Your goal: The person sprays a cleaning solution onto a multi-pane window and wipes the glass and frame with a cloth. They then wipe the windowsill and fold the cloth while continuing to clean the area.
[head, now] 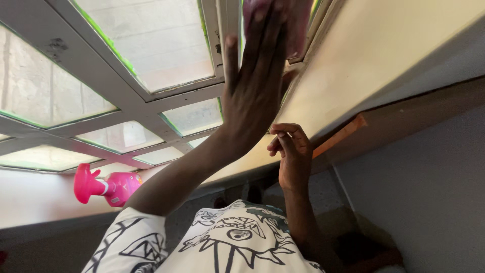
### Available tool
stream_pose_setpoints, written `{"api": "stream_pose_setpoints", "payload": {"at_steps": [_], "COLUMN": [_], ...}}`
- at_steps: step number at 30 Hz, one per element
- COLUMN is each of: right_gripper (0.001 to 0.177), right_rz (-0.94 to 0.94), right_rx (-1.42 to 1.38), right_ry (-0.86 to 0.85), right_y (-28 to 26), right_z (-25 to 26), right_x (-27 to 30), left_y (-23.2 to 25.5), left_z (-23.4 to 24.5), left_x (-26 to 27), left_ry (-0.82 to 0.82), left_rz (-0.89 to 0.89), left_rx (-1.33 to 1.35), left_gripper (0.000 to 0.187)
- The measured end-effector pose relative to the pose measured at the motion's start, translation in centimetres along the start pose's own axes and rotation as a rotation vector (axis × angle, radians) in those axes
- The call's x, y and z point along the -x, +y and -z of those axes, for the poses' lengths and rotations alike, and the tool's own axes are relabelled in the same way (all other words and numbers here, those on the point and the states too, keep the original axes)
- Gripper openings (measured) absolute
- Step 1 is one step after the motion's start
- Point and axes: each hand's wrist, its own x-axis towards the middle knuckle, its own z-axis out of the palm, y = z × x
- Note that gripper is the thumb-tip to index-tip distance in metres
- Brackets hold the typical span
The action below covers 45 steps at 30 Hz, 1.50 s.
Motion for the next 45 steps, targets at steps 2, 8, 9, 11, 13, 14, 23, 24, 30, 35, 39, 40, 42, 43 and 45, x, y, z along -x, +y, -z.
{"api": "stream_pose_setpoints", "payload": {"at_steps": [2, 8, 9, 11, 13, 14, 23, 24, 30, 35, 39, 40, 42, 43, 45], "right_gripper": [0.011, 0.008, 0.008, 0.009, 0.01, 0.011, 0.015, 0.015, 0.013, 0.012, 0.012, 0.011, 0.012, 0.012, 0.011], "right_rz": [-0.008, 0.011, 0.007, -0.01, -0.016, -0.002, 0.053, 0.062, 0.063, 0.054, 0.066, 0.071, 0.075, 0.079, 0.06], "right_rx": [0.008, -0.014, 0.0, 0.014, 0.016, 0.018, -0.005, 0.0, 0.024, 0.006, 0.018, 0.022, 0.033, 0.036, 0.01], "right_ry": [0.002, -0.022, -0.015, -0.002, 0.013, 0.008, 0.026, 0.016, 0.06, 0.022, 0.001, 0.013, 0.013, 0.016, 0.003], "right_y": [0.6, 1.7, 1.6, 1.5, 1.0, 0.7, -0.1, -0.2, -0.4, 0.4, 0.4, 0.4, 0.4, 0.4, 0.7], "right_z": [0.1, 1.0, 0.9, 0.6, 0.1, 0.1, 0.9, 1.0, 1.2, 0.5, 0.0, 0.1, 0.2, 0.1, 0.1], "right_x": [-0.1, -0.6, -0.7, -0.4, -0.3, -0.2, -0.5, -0.4, -0.4, -0.4, -0.1, 0.0, 0.1, 0.0, 0.1], "left_y": [0.4, 1.5, 1.5, 1.3, 0.9, 0.8, 1.2, 1.2, 0.3, 0.5, -0.6, -0.6, -0.5, -0.4, 0.0], "left_z": [0.3, -1.0, -0.8, 0.3, 2.0, 2.7, 3.5, 3.6, 3.6, 0.5, -1.6, -1.9, -1.5, -0.9, 0.8], "left_x": [-1.3, -1.6, -2.3, -3.1, -4.2, -4.2, -6.2, -6.1, -3.4, -5.0, -1.7, -1.2, -1.1, -1.8, -3.2], "left_ry": [-0.101, 0.065, 0.071, -0.029, -0.228, -0.234, -0.216, -0.195, 0.006, -0.091, 0.19, 0.194, 0.185, 0.108, -0.129], "left_rz": [0.037, -0.101, -0.104, -0.074, -0.019, 0.0, -0.061, -0.068, -0.02, -0.095, -0.117, -0.118, -0.13, -0.132, -0.098], "left_rx": [0.096, -0.064, -0.046, 0.046, 0.202, 0.204, 0.2, 0.186, 0.032, 0.145, -0.172, -0.185, -0.187, -0.104, 0.139], "left_gripper": [0.07, 0.076, 0.074, 0.068, 0.059, 0.06, 0.061, 0.06, 0.066, 0.058, 0.065, 0.064, 0.064, 0.061, 0.053]}}
